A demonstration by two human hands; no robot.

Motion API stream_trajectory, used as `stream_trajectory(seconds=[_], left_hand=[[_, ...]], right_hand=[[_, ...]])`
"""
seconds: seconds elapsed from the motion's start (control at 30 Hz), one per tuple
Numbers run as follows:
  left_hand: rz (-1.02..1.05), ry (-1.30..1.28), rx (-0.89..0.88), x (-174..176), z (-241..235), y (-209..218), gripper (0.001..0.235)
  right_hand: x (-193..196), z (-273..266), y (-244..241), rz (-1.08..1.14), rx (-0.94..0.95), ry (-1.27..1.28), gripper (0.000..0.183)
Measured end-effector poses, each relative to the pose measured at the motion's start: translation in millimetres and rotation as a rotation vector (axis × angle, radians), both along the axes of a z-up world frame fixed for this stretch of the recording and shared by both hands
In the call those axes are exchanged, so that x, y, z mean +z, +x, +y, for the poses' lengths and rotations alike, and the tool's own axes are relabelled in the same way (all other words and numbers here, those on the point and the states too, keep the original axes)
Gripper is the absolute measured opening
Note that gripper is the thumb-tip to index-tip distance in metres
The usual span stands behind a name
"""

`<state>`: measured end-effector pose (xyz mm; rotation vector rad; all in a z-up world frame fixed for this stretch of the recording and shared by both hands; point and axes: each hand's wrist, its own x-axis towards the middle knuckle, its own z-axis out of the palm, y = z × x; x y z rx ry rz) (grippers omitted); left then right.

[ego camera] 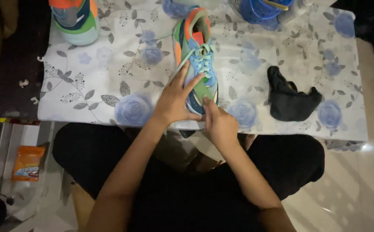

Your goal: The person scrubs a colorful sneaker with a green brush, focusing on the upper mesh and side panels. They hold the shoe steady with one hand while scrubbing with the other, occasionally repositioning the shoe to reach different areas.

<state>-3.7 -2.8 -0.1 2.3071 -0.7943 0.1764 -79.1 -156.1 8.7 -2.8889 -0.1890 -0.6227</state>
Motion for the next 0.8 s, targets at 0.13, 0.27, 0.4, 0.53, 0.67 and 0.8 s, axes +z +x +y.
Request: stream_trajectory(seconds=[0.13,0.27,0.4,0.53,0.67,0.8], left_hand=[[0.012,-0.006,0.0,2,1,1,0.118],[0.048,-0.018,-0.02,0,2,2,0.123],[0.048,-0.06,-0.014,-4,-1,3,0.124],[0.044,-0.112,0.028,-18,-1,9,0.109],[0.09,-0.146,-0.01,-14,1,8,0.117],[0.118,-0.087,-0.029,-11,2,9,0.127]], right_hand=[[-2,-13,-36,-0.034,0.007,-0.099,0.021],[1,-19,-69,-0.006,-0.039,-0.258,0.028],[5,-5,-42,0.002,0.045,-0.282,0.04],[7,17,-19,-0.042,0.057,-0.347,0.036],[17,14,-46,0.098,0.002,-0.268,0.04],[48,-9,-55,0.36,0.004,-0.047,0.019]])
